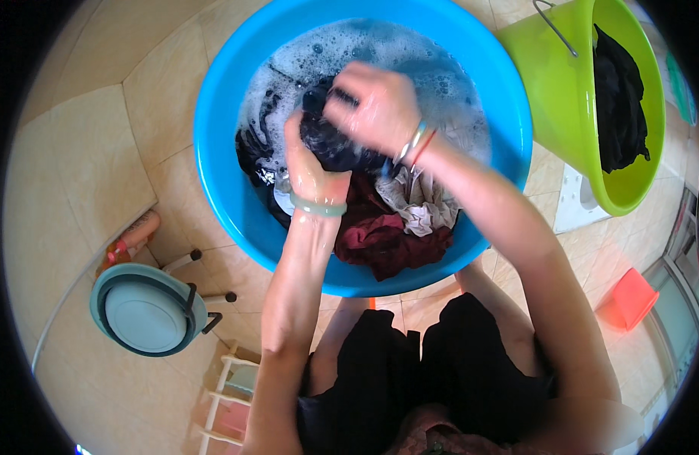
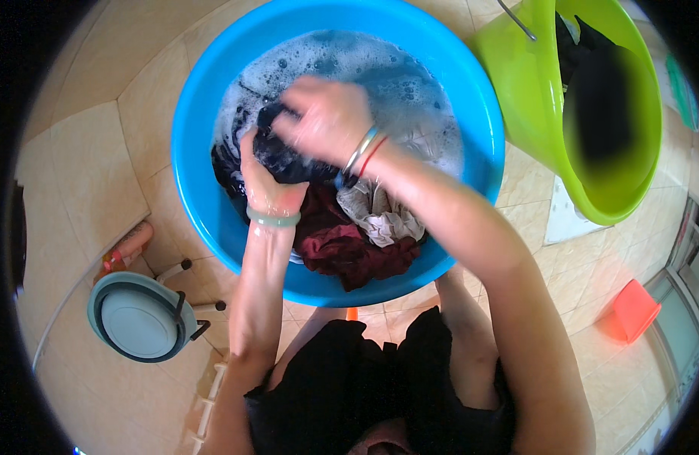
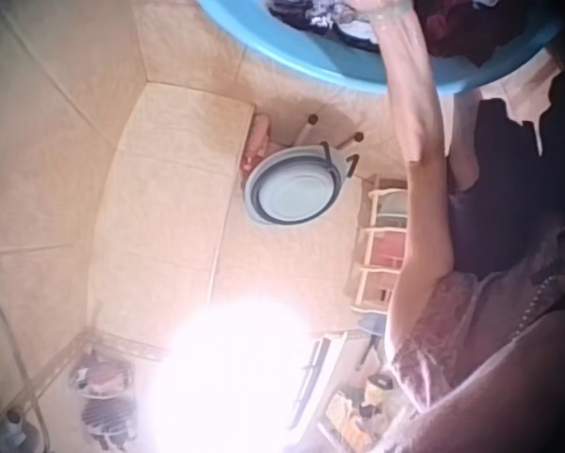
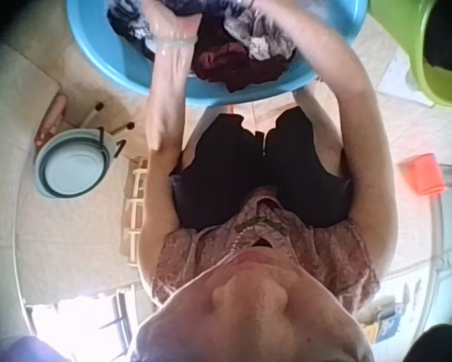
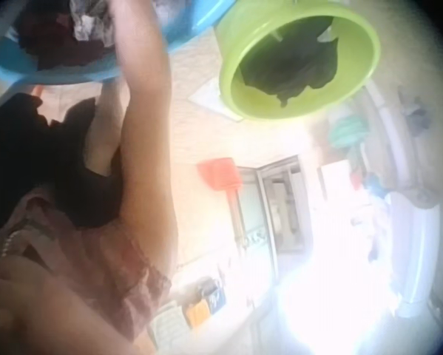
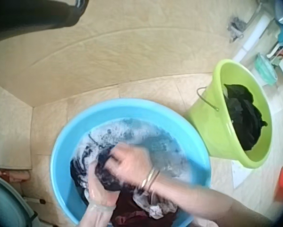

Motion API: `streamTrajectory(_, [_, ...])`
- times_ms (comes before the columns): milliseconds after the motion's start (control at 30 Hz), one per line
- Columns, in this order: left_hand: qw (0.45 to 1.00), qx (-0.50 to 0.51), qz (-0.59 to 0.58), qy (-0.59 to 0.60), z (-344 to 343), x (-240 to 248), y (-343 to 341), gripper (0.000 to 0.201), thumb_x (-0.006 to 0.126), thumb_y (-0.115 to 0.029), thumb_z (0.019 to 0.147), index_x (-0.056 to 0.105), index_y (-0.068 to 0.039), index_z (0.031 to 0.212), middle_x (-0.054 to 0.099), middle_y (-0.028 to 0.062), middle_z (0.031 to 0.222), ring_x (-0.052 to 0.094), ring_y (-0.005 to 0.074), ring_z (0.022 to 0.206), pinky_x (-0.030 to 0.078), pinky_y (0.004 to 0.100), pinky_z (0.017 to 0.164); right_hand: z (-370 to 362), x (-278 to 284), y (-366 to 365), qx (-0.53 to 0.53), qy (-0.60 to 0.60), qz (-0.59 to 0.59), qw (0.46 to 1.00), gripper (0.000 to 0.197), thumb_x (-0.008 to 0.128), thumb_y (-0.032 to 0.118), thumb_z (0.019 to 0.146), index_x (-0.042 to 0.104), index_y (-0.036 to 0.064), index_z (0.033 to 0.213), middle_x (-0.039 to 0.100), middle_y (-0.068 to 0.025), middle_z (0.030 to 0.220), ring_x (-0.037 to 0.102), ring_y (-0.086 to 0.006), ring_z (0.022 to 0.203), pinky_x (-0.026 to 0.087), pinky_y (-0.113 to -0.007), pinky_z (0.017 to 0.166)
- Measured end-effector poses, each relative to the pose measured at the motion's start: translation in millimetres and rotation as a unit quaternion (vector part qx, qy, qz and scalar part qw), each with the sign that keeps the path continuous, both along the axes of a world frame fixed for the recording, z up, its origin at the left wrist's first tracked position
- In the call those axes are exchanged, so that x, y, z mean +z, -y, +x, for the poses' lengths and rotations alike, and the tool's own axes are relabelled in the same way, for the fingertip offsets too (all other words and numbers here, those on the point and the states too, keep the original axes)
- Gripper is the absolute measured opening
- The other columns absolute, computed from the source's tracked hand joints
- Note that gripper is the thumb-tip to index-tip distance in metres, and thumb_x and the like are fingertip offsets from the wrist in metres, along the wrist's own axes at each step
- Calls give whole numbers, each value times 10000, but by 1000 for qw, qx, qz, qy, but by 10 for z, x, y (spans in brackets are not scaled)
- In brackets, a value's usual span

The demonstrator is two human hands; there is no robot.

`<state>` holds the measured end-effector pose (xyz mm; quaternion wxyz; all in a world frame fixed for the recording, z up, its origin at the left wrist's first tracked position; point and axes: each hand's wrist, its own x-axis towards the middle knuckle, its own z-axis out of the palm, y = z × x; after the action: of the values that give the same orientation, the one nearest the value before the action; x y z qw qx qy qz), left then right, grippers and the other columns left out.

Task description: The person hand-washes various garments in a blue basin filled with soapy water. They scrub and wring out a black garment, a maroon garment, and a light-colored garment, transferring the black item to a green bucket after washing.

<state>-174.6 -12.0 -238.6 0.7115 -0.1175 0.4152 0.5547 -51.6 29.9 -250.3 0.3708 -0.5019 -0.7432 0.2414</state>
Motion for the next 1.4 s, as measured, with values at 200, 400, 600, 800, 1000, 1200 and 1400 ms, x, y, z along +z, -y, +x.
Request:
streamTrajectory(200, [993,-69,38,-91,-101,-196,-100,557,494,-487,970,392,-153,1404,425,127,1414,438,272,1286,364,469,1083,401,-611,-147,-149,86,-61,983,302,623,379,902,683,84,876,649,-95,871,642,-336,786,523,-418,677])
streamTrajectory(400, [991,-114,63,-28,-124,-239,-129,693,403,-594,968,76,-369,1537,71,186,1590,142,372,1455,194,646,1134,607,-643,55,-15,271,-199,942,554,625,484,884,545,91,1266,546,-218,1207,601,-410,993,524,-475,818])
streamTrajectory(600, [983,-157,70,-59,4,-337,-158,628,505,-477,979,214,-342,1519,258,111,1542,302,314,1386,267,535,1129,503,-773,-133,-123,87,-201,968,387,685,324,867,614,78,1156,613,-181,1157,624,-365,976,525,-445,828])
streamTrajectory(800, [980,-174,82,44,-141,-55,-275,377,552,-381,974,590,-110,1234,644,91,1128,617,216,999,515,360,863,-60,378,421,100,-31,-52,993,212,713,114,737,660,98,942,542,-73,927,589,-276,842,513,-356,724])
streamTrajectory(1000, [909,-255,79,320,-351,-41,-183,427,543,-576,937,526,-154,1002,304,-70,668,331,31,542,271,187,425,-420,752,761,213,-12,49,976,99,658,194,673,633,160,762,499,2,881,535,-177,781,481,-283,645])
streamTrajectory(1200, [946,-166,213,-180,-179,33,78,490,398,-401,1035,369,-206,1483,592,145,1226,627,215,913,521,333,723,-510,660,575,111,7,146,983,213,732,317,681,565,185,669,482,24,819,536,-126,710,417,-266,476])
streamTrajectory(1400, [936,-119,85,-320,-61,207,47,299,499,-327,980,552,-197,1244,643,75,1049,620,168,914,503,321,800,-419,549,351,101,-82,107,986,194,768,165,679,582,107,672,550,-25,739,603,-194,618,482,-301,488])
